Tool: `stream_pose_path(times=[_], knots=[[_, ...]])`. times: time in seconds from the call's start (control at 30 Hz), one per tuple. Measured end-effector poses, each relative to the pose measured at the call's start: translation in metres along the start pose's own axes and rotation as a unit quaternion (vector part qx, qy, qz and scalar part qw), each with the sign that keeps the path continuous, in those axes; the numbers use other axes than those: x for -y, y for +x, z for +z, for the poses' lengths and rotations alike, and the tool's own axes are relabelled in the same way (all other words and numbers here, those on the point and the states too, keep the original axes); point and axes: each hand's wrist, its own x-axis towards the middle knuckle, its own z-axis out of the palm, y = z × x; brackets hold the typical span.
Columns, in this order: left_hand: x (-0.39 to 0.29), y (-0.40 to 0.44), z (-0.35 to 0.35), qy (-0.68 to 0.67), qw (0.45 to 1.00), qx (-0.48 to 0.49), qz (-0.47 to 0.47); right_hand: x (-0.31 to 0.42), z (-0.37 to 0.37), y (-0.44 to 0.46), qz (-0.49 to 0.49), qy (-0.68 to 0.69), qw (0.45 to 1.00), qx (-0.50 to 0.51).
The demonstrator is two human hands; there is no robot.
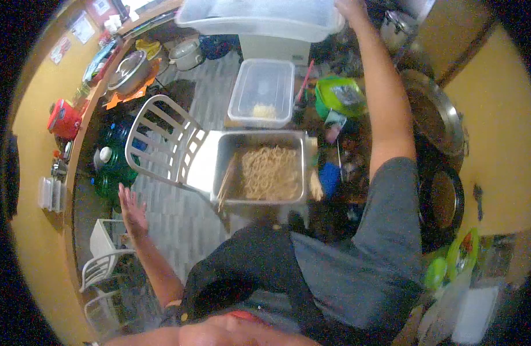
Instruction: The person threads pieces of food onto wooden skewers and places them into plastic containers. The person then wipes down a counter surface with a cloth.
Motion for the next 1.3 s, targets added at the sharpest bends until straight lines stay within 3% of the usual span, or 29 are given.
stream_pose_path(times=[0.07,0.17,0.23,0.3,0.43,0.53,0.63,0.67,0.77,0.83,0.9,0.93,1.0,1.1,1.2,1.3], knots=[[0.017,-0.016,0.01,-0.016,0.999,-0.042,-0.029,0.005,-0.007,0.0,0.078,-0.121,0.989,-0.036],[0.045,-0.039,0.023,-0.021,0.993,-0.097,-0.069,-0.062,0.012,0.017,0.148,-0.17,0.974,0.015],[0.052,-0.055,0.033,-0.015,0.988,-0.127,-0.081,-0.09,0.041,0.0,0.162,-0.057,0.985,-0.013],[0.048,-0.071,0.043,-0.001,0.985,-0.151,-0.082,-0.129,0.074,-0.004,0.192,-0.182,0.964,0.03],[0.046,-0.089,0.048,0.009,0.978,-0.201,-0.063,-0.148,0.13,-0.06,0.254,-0.111,0.96,0.048],[0.05,-0.092,0.051,0.021,0.974,-0.216,-0.07,-0.204,0.187,-0.077,0.311,-0.073,0.939,0.129],[0.051,-0.095,0.061,0.046,0.972,-0.219,-0.074,-0.241,0.233,-0.098,0.323,0.075,0.924,0.189],[0.051,-0.096,0.065,0.049,0.972,-0.218,-0.074,-0.205,0.222,-0.103,0.307,-0.02,0.932,0.191],[0.053,-0.093,0.072,0.042,0.972,-0.216,-0.078,-0.232,0.25,-0.12,0.261,0.01,0.929,0.261],[0.054,-0.088,0.074,0.036,0.974,-0.211,-0.078,-0.23,0.241,-0.123,0.278,-0.001,0.928,0.248],[0.054,-0.082,0.075,0.036,0.976,-0.2,-0.077,-0.185,0.201,-0.12,0.296,-0.013,0.926,0.233],[0.055,-0.078,0.076,0.035,0.977,-0.195,-0.075,-0.151,0.165,-0.115,0.342,0.112,0.893,0.271],[0.056,-0.067,0.08,0.029,0.979,-0.188,-0.069,-0.114,0.111,-0.132,0.317,0.424,0.816,0.233],[0.056,-0.054,0.094,0.022,0.983,-0.165,-0.071,-0.076,0.085,-0.17,0.244,0.391,0.828,0.319],[0.048,-0.047,0.115,0.026,0.988,-0.138,-0.064,-0.075,0.101,-0.187,0.233,0.38,0.818,0.364],[0.051,-0.043,0.117,0.01,0.991,-0.121,-0.057,-0.069,0.108,-0.183,0.256,0.4,0.826,0.304]])
